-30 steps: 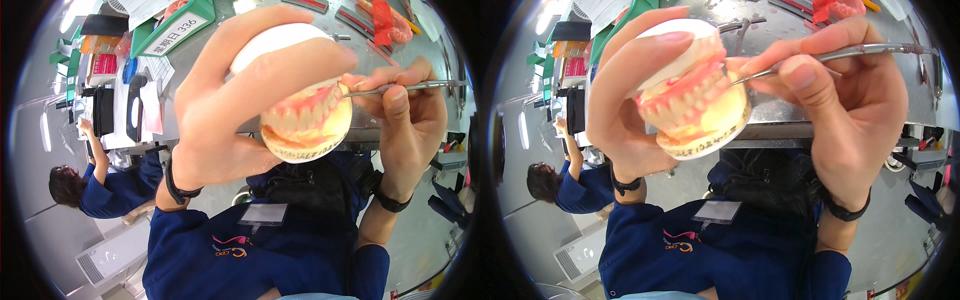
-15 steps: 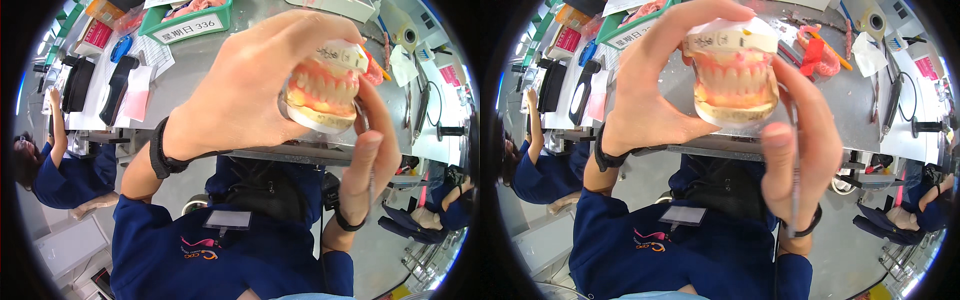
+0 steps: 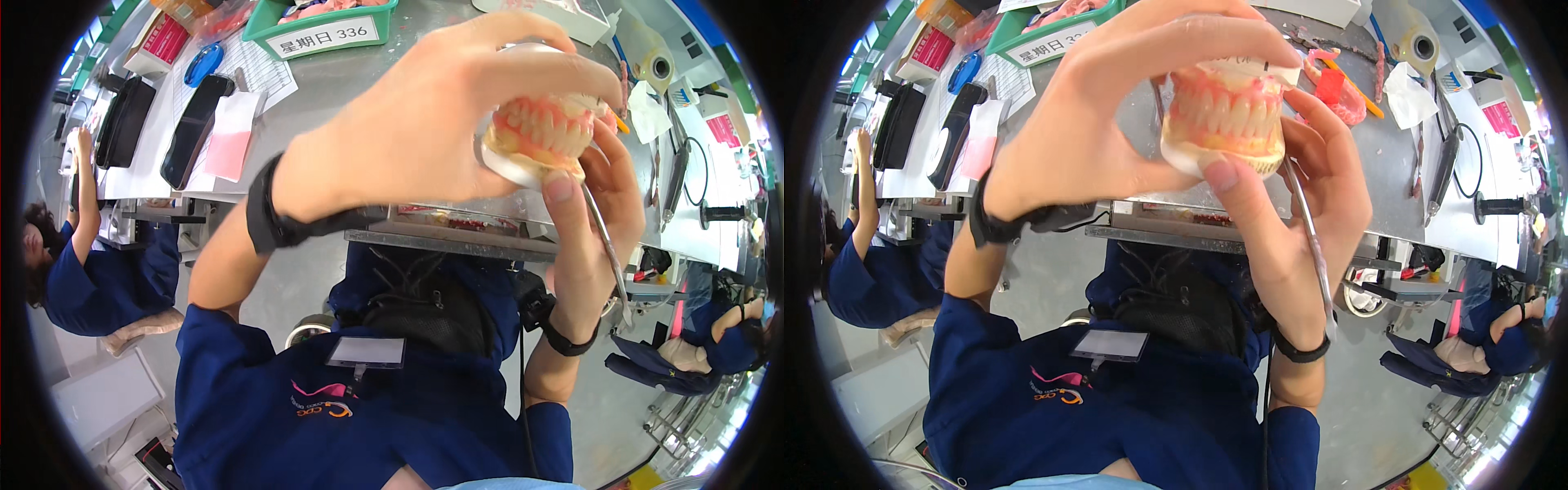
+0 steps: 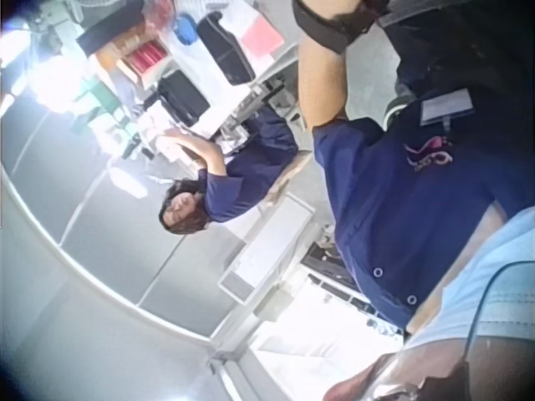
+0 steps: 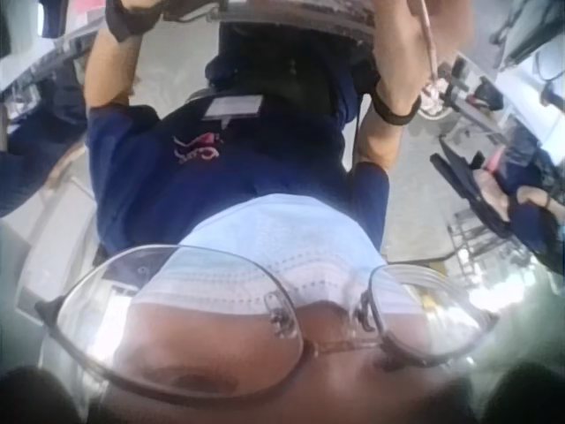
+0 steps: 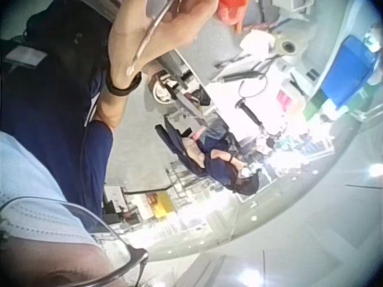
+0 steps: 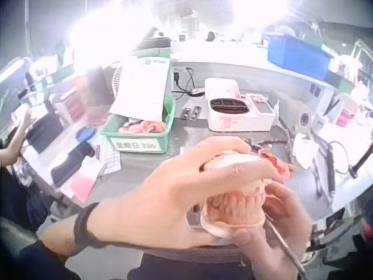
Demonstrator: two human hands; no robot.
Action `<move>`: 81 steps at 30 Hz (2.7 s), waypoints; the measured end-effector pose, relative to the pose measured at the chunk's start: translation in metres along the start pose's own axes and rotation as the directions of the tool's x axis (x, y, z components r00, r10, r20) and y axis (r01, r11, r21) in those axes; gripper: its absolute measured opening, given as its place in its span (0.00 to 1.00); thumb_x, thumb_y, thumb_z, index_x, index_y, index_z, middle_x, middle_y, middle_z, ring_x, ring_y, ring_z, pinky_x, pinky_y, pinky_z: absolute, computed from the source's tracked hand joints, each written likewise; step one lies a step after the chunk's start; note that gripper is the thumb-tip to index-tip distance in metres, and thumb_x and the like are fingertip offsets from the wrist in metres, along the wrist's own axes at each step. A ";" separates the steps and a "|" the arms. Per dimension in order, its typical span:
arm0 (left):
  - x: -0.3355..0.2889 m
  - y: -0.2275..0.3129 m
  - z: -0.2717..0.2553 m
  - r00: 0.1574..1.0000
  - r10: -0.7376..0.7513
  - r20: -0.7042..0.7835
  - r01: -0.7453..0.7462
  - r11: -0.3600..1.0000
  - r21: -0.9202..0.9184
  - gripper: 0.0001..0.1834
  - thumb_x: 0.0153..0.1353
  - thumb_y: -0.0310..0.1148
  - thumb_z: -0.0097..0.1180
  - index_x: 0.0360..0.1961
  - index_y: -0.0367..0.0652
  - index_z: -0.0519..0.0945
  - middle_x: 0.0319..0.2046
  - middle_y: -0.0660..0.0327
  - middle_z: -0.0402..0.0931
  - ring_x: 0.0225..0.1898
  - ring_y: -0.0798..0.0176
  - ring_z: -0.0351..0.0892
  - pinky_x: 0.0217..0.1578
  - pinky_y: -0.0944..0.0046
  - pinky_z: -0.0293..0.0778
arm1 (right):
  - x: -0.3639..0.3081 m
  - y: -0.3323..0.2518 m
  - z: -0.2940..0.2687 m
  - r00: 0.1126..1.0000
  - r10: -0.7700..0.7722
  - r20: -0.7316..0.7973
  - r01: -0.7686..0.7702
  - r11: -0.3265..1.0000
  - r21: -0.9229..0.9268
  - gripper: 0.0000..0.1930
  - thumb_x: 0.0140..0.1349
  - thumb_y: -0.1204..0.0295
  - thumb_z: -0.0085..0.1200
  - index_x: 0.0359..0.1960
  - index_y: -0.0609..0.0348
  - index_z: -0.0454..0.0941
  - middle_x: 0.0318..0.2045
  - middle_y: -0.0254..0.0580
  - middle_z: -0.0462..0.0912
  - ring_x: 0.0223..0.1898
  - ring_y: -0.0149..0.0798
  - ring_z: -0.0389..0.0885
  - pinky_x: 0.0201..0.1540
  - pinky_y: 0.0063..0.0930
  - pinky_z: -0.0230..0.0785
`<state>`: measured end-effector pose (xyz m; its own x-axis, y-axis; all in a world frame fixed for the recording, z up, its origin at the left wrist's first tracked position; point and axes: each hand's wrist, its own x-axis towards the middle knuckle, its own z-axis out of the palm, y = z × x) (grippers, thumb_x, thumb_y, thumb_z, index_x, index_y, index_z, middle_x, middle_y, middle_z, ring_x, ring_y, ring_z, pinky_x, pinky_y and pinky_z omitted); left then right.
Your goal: Assembling and inspecting dental denture models using precision tools.
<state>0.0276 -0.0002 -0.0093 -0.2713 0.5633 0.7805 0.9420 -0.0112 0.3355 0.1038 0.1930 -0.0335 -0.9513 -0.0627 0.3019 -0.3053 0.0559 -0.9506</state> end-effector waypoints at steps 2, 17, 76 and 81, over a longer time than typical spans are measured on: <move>0.000 0.004 -0.009 0.993 -0.056 0.101 0.045 0.994 0.103 0.52 0.40 0.36 0.79 0.67 0.40 0.64 0.59 0.50 0.70 0.60 0.54 0.72 0.58 0.58 0.70 | -0.001 0.002 0.005 0.993 0.105 -0.047 -0.104 0.994 0.025 0.32 0.57 0.75 0.65 0.62 0.70 0.67 0.54 0.53 0.78 0.56 0.40 0.78 0.60 0.33 0.68; -0.002 -0.064 -0.010 0.713 -0.696 0.091 0.679 0.651 -0.340 0.16 0.59 0.23 0.63 0.49 0.32 0.78 0.38 0.62 0.81 0.39 0.71 0.79 0.39 0.69 0.77 | 0.064 0.056 -0.171 0.963 -0.270 0.010 0.131 0.432 -0.892 0.14 0.65 0.79 0.48 0.51 0.65 0.77 0.41 0.48 0.83 0.42 0.36 0.82 0.49 0.28 0.71; -0.019 -0.071 -0.008 0.807 -0.585 0.077 0.554 0.708 -0.438 0.13 0.63 0.27 0.60 0.49 0.34 0.80 0.39 0.63 0.83 0.37 0.74 0.77 0.41 0.70 0.75 | 0.022 -0.038 -0.037 0.779 0.605 0.165 -0.559 0.789 -0.255 0.34 0.68 0.42 0.38 0.42 0.68 0.77 0.26 0.44 0.79 0.17 0.31 0.73 0.19 0.22 0.65; -0.016 -0.059 -0.014 0.803 -0.593 0.056 0.564 0.728 -0.390 0.14 0.62 0.29 0.62 0.48 0.34 0.80 0.38 0.63 0.83 0.36 0.74 0.77 0.41 0.69 0.74 | 0.026 -0.038 -0.028 0.769 0.635 0.077 -0.602 0.759 -0.247 0.31 0.63 0.44 0.46 0.38 0.67 0.78 0.25 0.43 0.79 0.19 0.28 0.73 0.21 0.19 0.63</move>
<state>-0.0262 -0.0203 -0.0346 -0.7655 0.5050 0.3987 0.4553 -0.0127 0.8902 0.0897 0.2176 0.0127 -0.9218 -0.0894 -0.3772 0.3307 0.3263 -0.8855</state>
